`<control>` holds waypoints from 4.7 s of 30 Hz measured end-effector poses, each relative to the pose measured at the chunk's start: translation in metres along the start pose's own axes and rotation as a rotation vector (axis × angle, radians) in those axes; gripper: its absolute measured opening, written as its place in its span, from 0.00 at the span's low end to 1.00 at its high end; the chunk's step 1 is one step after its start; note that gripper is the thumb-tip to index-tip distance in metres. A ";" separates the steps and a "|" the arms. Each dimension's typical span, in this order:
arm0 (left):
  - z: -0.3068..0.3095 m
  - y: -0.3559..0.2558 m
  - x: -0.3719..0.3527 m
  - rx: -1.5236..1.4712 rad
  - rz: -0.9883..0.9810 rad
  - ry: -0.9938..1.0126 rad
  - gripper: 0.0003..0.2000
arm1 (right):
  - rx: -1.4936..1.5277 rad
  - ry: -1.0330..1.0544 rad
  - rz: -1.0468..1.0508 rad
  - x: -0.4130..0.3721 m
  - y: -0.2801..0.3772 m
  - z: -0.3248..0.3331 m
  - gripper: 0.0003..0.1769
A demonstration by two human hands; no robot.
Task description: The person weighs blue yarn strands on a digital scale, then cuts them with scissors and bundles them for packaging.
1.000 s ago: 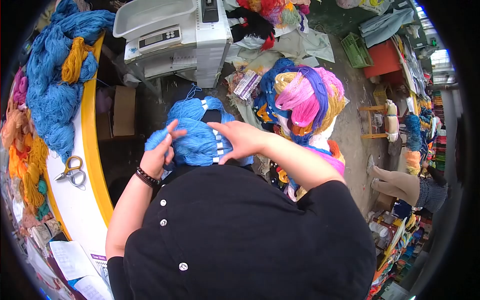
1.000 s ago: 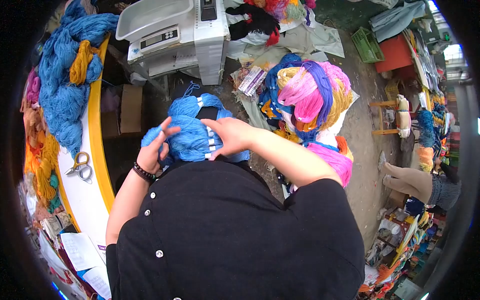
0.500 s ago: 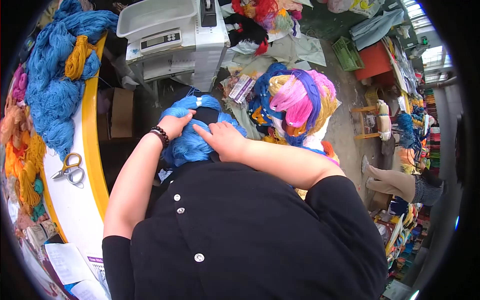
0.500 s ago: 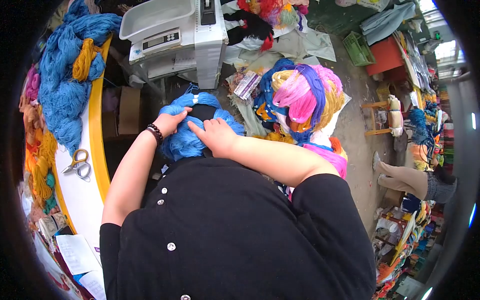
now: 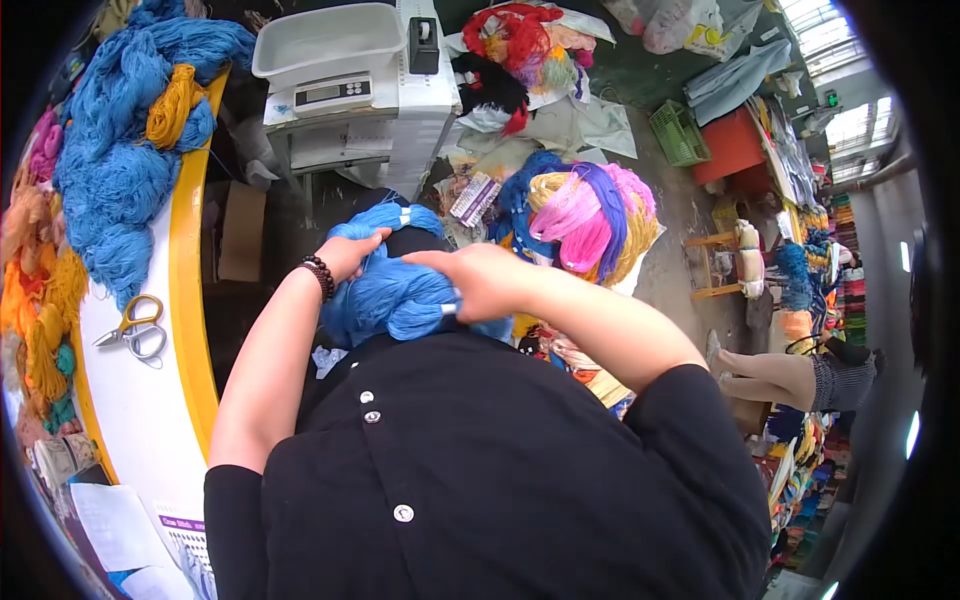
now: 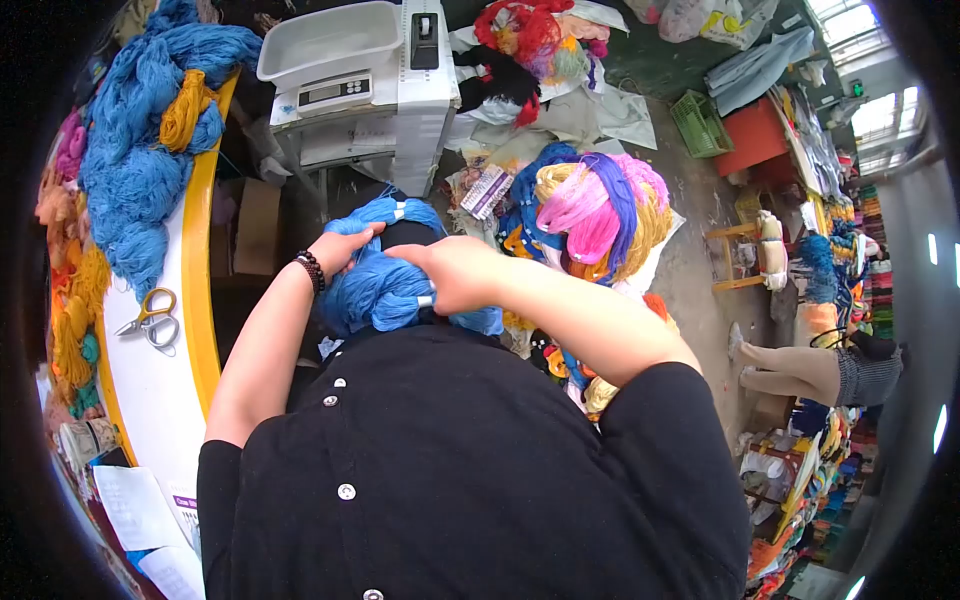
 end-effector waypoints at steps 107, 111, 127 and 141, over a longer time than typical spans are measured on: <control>0.044 -0.058 -0.185 -0.165 -0.750 -0.546 0.45 | 0.092 -0.402 0.301 0.060 0.064 0.092 0.19; 0.038 -0.098 -0.158 0.107 -0.822 -0.657 0.45 | 0.141 -0.435 0.470 0.031 0.107 0.111 0.18; 0.090 -0.095 -0.303 0.278 -0.718 -1.116 0.33 | -0.083 -1.080 0.059 -0.120 0.014 0.178 0.13; 0.122 0.012 -0.393 -0.110 -0.826 -1.350 0.19 | 0.332 -1.213 -0.092 -0.173 -0.064 0.084 0.13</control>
Point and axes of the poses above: each hand's wrist, its own x-axis towards the middle knuckle, its own z-axis out of the back of the hand, y = z × x, the point moved 10 cm from there along x, towards the middle knuckle, and after that the axes turned 5 degrees about y, right-handed, at the moved point
